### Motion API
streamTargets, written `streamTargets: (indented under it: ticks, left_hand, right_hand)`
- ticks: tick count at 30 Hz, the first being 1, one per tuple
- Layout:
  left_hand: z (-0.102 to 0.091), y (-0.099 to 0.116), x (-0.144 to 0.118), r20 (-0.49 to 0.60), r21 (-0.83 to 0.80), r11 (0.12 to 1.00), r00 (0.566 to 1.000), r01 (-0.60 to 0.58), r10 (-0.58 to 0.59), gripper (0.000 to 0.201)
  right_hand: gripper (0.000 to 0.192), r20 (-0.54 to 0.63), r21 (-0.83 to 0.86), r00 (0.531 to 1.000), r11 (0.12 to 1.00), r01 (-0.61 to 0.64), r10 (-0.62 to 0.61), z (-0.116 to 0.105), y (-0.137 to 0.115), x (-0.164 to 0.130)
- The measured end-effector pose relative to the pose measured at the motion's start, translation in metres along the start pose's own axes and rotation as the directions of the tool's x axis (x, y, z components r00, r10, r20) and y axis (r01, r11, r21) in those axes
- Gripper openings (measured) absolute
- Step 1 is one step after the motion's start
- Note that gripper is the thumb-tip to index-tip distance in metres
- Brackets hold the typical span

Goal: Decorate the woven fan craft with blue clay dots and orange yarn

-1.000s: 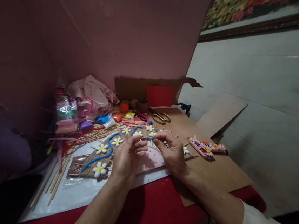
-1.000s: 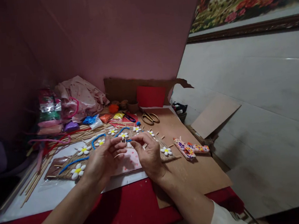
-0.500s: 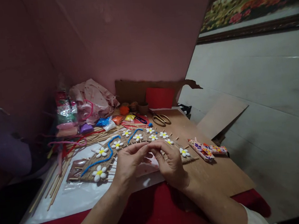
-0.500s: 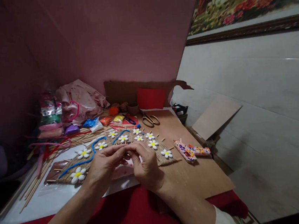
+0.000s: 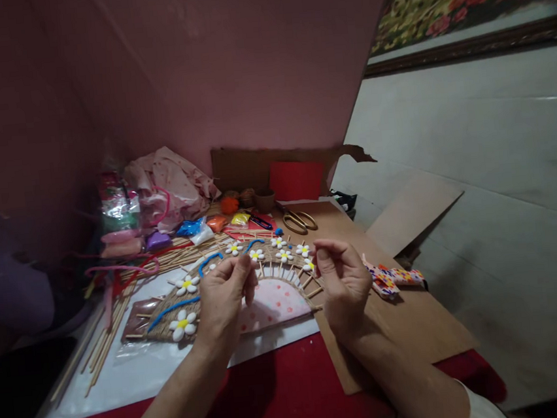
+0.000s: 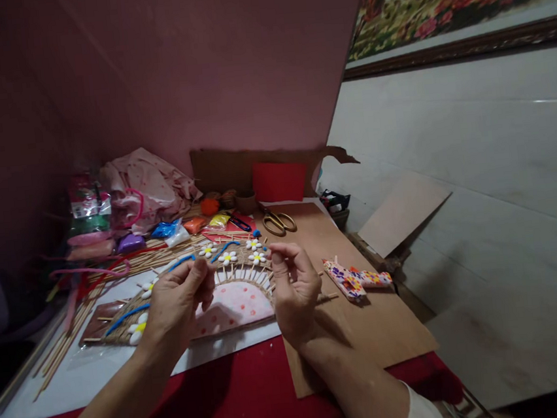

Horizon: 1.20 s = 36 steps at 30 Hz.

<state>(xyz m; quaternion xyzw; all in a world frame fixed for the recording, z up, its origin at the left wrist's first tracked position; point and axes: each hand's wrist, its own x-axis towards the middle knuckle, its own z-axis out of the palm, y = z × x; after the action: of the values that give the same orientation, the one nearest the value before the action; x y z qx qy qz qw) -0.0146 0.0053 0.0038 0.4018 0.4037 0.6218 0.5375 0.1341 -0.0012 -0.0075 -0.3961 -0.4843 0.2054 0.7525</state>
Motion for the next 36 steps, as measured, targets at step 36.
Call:
streamTargets:
  ticks: [36]
  left_hand:
    - [-0.001, 0.006, 0.004, -0.145, -0.154, 0.987, 0.988, 0.038, -0.060, 0.035]
  right_hand:
    - [0.020, 0.724, -0.656, 0.650, 0.521, 0.546, 0.231, 0.026, 0.018, 0.040]
